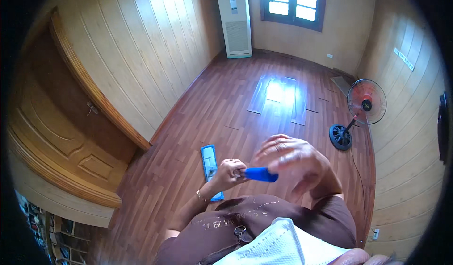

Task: Mopping the wooden floor in a workshop or showroom using a flat mop.

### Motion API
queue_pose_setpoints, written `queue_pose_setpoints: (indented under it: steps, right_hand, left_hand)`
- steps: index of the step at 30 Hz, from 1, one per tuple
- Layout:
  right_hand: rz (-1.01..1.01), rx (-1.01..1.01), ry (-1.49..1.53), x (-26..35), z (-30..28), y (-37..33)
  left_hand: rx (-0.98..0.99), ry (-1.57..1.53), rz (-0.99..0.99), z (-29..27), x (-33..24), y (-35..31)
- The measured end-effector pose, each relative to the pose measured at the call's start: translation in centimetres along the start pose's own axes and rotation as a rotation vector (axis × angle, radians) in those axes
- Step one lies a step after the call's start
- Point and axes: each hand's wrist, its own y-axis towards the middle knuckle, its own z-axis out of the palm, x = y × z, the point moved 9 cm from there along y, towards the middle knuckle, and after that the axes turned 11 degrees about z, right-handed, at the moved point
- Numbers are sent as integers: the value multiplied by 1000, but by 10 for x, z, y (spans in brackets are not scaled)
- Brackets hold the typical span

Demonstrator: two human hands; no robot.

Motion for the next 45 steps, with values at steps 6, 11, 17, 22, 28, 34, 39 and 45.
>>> queue_pose_setpoints:
  steps: [6,11,17,22,28,34,39,45]
  right_hand:
    - [232,-26,-620,4,25,-8]
    - [344,-247,-787,10,25,-22]
    - [367,-483,-714,-7,22,-38]
    - [257,-527,-481,-7,31,-38]
    - [233,-332,-278,-35,49,-32]
    - [142,-11,260,16,7,-91]
    - [188,374,613,49,11,-118]
    - [184,688,811,56,77,-130]
  left_hand:
    - [82,1,-322,56,99,-54]
    - [1,80,-405,61,151,-104]
    - [-12,323,-382,55,149,-93]
    - [-157,390,-426,52,142,-122]
    - [-276,604,-472,31,107,-182]
    - [-419,855,-556,105,14,-144]
    - [-596,884,-988,125,-64,-169]
    - [-790,992,-1232,163,-143,-262]
